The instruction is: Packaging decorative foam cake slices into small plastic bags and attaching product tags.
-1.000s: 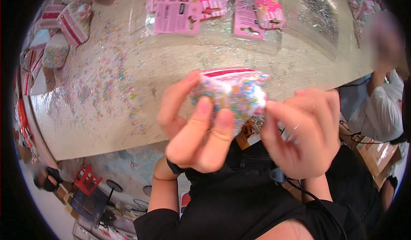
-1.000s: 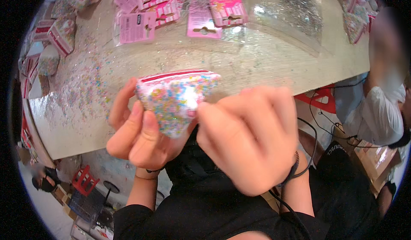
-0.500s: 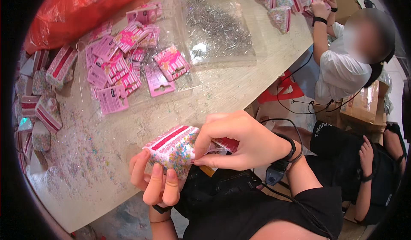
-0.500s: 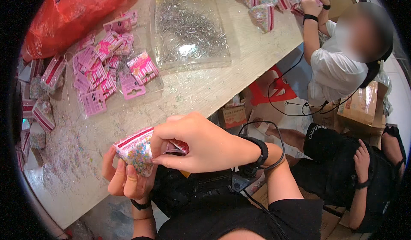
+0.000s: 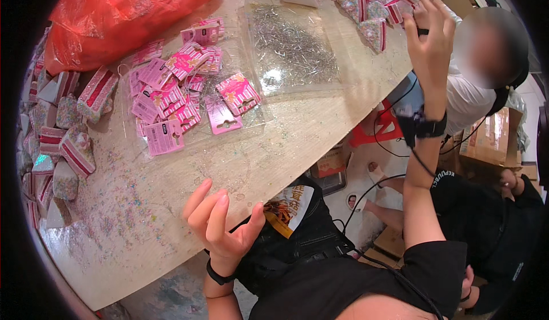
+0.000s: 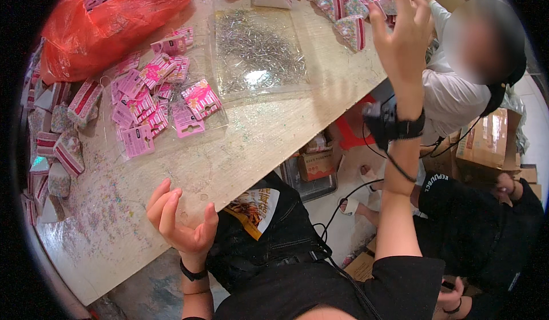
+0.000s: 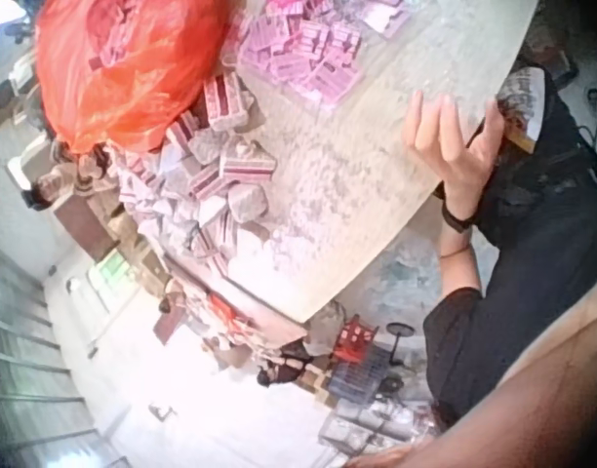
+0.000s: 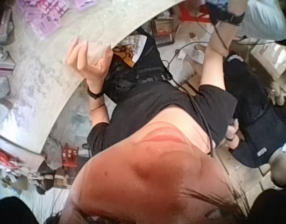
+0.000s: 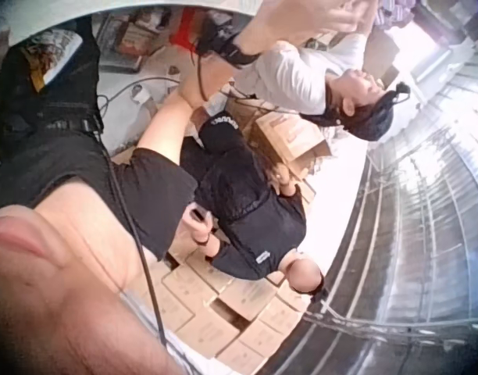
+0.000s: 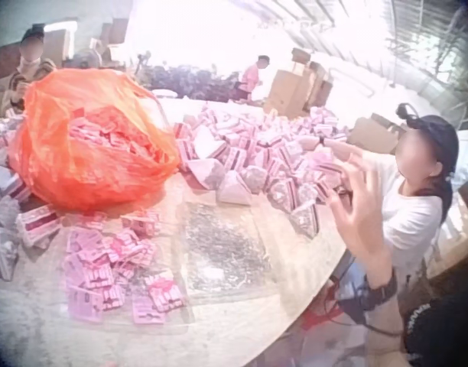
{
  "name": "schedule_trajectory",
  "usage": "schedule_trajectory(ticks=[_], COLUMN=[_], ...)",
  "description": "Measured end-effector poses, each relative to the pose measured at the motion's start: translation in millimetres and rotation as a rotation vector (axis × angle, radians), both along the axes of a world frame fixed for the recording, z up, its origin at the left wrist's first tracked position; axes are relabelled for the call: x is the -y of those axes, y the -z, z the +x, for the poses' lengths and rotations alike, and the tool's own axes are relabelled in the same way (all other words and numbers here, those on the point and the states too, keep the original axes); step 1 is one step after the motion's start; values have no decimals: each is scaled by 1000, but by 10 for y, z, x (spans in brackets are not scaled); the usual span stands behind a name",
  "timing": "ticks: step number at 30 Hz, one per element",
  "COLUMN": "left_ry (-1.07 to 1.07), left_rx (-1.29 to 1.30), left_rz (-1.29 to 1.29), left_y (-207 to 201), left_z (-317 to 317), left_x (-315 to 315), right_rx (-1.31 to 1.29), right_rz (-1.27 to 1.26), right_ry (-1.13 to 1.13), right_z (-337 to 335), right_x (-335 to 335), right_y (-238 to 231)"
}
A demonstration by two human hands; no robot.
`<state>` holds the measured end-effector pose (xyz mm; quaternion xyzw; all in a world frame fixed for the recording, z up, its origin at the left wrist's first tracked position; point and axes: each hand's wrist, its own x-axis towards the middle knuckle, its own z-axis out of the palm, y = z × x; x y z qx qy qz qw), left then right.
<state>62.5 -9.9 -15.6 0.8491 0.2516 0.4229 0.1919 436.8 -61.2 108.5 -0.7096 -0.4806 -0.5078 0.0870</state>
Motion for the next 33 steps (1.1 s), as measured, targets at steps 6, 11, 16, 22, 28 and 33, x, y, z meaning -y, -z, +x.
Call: schedule_trajectory(ticks=[6, 11, 16, 22, 28, 33], left_ry=[78, -633, -920, -843, -855, -733], left_rx=[25, -235, -872, -789, -840, -246], left_rz=[-48, 98, 397, -490, -39, -271], left_y=[-126, -476, -611, -414, -468, -498], left_z=[-200, -1278, -2543, -3570, -2938, -2274], left_x=[-31, -425, -1369, -1910, -1991, -2006], right_rx=[-780, -1102, -1224, -1121, -1078, -1132], right_rz=[45, 86, 148, 64, 41, 92], right_ry=[-167, -236, -270, -271, -277, -251], right_z=[-300, -373, -299, -352, -326, -304], right_x=[341, 310, 323, 240, 267, 279], right_y=[519, 1131, 1309, 1306, 1313, 1363])
